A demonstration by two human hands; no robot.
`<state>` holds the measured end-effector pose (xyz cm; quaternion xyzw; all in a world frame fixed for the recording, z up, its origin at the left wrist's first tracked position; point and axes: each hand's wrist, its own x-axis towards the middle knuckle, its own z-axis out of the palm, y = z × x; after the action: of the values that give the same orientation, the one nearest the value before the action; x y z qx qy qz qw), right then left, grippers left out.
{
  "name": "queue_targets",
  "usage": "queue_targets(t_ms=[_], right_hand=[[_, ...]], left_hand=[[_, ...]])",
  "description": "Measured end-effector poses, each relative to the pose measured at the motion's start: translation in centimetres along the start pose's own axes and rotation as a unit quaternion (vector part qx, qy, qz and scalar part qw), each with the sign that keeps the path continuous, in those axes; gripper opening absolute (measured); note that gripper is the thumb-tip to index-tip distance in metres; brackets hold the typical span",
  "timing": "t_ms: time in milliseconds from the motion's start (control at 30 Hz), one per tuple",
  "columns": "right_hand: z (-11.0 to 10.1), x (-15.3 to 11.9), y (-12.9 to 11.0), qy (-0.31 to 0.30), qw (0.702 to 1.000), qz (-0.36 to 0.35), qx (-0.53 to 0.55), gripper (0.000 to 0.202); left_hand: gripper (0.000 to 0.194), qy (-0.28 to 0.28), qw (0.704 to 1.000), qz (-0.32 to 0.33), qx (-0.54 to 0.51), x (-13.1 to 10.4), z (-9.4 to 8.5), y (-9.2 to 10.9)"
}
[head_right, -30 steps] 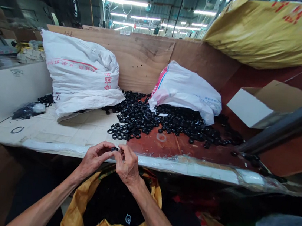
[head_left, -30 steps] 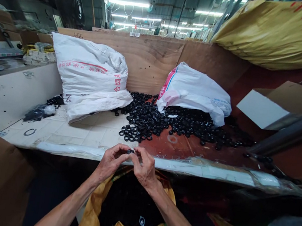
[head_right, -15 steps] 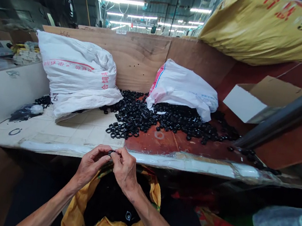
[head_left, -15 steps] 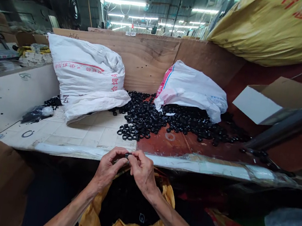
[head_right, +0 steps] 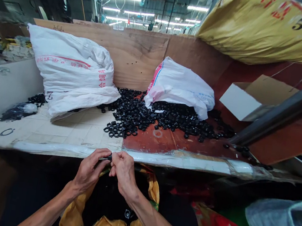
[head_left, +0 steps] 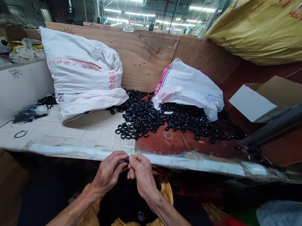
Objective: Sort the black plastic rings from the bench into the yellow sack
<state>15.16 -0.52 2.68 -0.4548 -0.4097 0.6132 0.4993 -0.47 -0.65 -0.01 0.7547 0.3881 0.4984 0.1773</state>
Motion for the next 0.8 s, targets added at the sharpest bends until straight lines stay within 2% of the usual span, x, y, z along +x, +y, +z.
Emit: queue_targets(t_ms=[67,200,267,333,400,467,533,633,700,733,800], right_hand=[[0.0,0.1,-0.4,-0.019,0.995,0.074,0.064,0.037],[-0.8,0.4,-1.8,-0.051,0.969,0.223,0.095,0.025],[-1.1,0.3,-2.4,-0.054,0.969,0.232,0.058,0.022],[-1.2,0.1,-2.7,-0.042,0.988,0.146,-0.023,0.022],[-1.3,-0.2,-2.8,-0.018,0.992,0.004,-0.121,0.018],[-1.4,-0.3,-2.6,0.000,0.973,-0.116,-0.201,0.013],[-1.6,-0.2,-2.4,0.019,0.948,-0.188,-0.255,0.014],[-2.0,-0.2,-1.7,0.045,0.918,-0.259,-0.297,0.014],[-2.2,-0.3,-1.2,0.051,0.906,-0.291,-0.304,0.014],[-2.2,-0.3,-1.0,0.054,0.906,-0.293,-0.299,0.014],[-2.1,-0.4,-1.0,0.057,0.934,-0.240,-0.258,0.013]], left_hand=[[0.033,-0.011,0.996,0.078,0.051,-0.2,-0.2,-0.5],[0.046,-0.067,0.973,0.198,0.102,0.0,-0.8,-1.4],[0.044,-0.091,0.969,0.215,0.083,0.6,-1.0,-1.3],[0.036,-0.087,0.983,0.153,0.048,1.3,-1.0,-0.6],[0.025,-0.075,0.996,0.039,0.005,2.0,-0.8,0.4],[0.017,-0.063,0.995,-0.062,-0.043,2.4,-0.4,1.2],[0.019,-0.039,0.988,-0.123,-0.087,2.5,0.1,1.6],[0.028,0.012,0.978,-0.174,-0.113,2.1,1.1,1.5],[0.031,0.027,0.976,-0.187,-0.107,1.7,1.8,1.3],[0.030,0.030,0.978,-0.182,-0.096,1.5,2.1,1.2],[0.027,0.038,0.988,-0.144,-0.049,1.2,2.7,0.8]])
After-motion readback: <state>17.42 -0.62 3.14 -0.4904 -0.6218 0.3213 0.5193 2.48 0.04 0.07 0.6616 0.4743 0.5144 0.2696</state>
